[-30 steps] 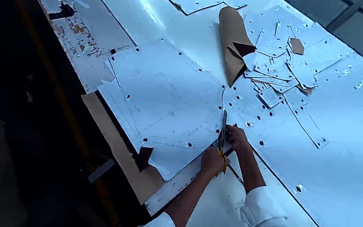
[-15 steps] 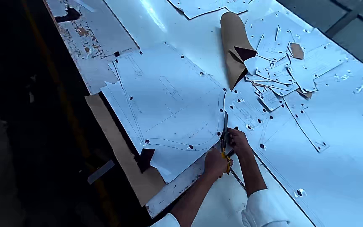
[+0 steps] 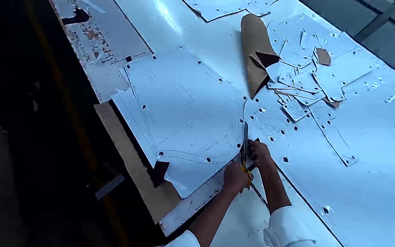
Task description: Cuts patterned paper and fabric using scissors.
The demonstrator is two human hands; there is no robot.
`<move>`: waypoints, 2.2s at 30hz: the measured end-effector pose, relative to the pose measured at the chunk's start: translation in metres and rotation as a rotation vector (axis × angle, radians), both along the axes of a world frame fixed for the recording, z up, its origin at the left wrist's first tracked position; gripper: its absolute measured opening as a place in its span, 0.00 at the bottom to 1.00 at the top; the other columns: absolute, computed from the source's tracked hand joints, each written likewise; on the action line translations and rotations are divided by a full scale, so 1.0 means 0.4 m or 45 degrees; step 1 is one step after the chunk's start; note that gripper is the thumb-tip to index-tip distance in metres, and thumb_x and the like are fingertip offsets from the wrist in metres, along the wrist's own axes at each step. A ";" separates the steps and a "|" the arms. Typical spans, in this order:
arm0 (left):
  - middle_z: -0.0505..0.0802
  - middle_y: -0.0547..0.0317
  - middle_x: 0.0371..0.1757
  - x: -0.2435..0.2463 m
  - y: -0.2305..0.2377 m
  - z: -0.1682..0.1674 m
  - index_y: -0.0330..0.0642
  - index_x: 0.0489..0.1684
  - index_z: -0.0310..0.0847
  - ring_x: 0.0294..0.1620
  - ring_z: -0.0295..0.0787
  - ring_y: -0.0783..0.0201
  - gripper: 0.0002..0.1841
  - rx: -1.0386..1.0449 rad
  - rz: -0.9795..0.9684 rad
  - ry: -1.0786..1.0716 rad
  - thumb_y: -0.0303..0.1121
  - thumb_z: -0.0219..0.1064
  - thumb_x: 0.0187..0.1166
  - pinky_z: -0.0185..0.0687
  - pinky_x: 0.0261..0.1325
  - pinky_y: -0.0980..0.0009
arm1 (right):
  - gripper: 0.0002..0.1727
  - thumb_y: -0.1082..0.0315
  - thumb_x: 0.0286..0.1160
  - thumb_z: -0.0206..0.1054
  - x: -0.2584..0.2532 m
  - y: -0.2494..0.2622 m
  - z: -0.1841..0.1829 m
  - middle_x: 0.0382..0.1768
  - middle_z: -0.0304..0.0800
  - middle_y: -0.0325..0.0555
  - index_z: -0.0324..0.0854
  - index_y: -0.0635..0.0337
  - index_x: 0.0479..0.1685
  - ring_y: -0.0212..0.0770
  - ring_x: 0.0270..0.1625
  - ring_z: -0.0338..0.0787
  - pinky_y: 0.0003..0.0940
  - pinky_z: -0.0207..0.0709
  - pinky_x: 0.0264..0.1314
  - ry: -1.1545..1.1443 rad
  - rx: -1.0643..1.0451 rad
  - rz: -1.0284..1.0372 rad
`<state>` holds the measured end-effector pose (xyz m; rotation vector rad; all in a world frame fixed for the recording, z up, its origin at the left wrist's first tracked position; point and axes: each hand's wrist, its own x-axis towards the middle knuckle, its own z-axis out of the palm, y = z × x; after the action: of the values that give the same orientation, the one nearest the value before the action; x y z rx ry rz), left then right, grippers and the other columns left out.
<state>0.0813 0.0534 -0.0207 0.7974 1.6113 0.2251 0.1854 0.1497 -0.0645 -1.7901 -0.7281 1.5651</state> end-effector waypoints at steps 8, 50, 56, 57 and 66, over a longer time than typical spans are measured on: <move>0.91 0.46 0.42 -0.003 0.001 -0.003 0.32 0.49 0.83 0.41 0.91 0.56 0.17 0.028 0.010 -0.059 0.38 0.76 0.76 0.87 0.49 0.57 | 0.17 0.65 0.82 0.66 0.003 0.002 -0.009 0.12 0.65 0.31 0.70 0.52 0.22 0.25 0.10 0.60 0.21 0.56 0.12 -0.038 0.004 0.011; 0.91 0.43 0.44 -0.001 0.041 -0.012 0.32 0.50 0.82 0.44 0.91 0.51 0.17 0.060 0.051 -0.038 0.36 0.77 0.74 0.88 0.51 0.53 | 0.16 0.63 0.82 0.68 0.003 -0.005 -0.012 0.14 0.69 0.32 0.72 0.53 0.24 0.25 0.10 0.62 0.21 0.58 0.12 -0.095 0.017 0.014; 0.90 0.39 0.48 -0.019 0.069 0.007 0.30 0.52 0.81 0.49 0.90 0.48 0.15 0.102 -0.015 0.015 0.34 0.71 0.79 0.86 0.55 0.51 | 0.16 0.65 0.82 0.67 0.004 0.004 -0.020 0.12 0.68 0.33 0.71 0.54 0.24 0.25 0.09 0.62 0.21 0.59 0.11 -0.058 0.003 -0.003; 0.90 0.39 0.48 -0.018 0.071 0.008 0.30 0.51 0.82 0.49 0.91 0.48 0.14 0.099 -0.024 0.029 0.34 0.70 0.79 0.86 0.55 0.51 | 0.16 0.65 0.82 0.67 0.002 0.005 -0.020 0.12 0.67 0.33 0.70 0.54 0.24 0.25 0.09 0.62 0.20 0.59 0.11 -0.058 -0.002 -0.003; 0.91 0.39 0.48 -0.002 0.068 -0.001 0.30 0.49 0.83 0.50 0.91 0.48 0.15 0.111 0.010 0.028 0.36 0.72 0.78 0.85 0.57 0.49 | 0.17 0.66 0.84 0.64 0.010 0.000 -0.022 0.10 0.65 0.32 0.70 0.54 0.22 0.26 0.09 0.60 0.21 0.57 0.12 0.001 0.015 0.014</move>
<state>0.0803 0.0807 -0.0211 0.8630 1.6342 0.2950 0.1895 0.1495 -0.0732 -1.7800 -0.7466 1.5651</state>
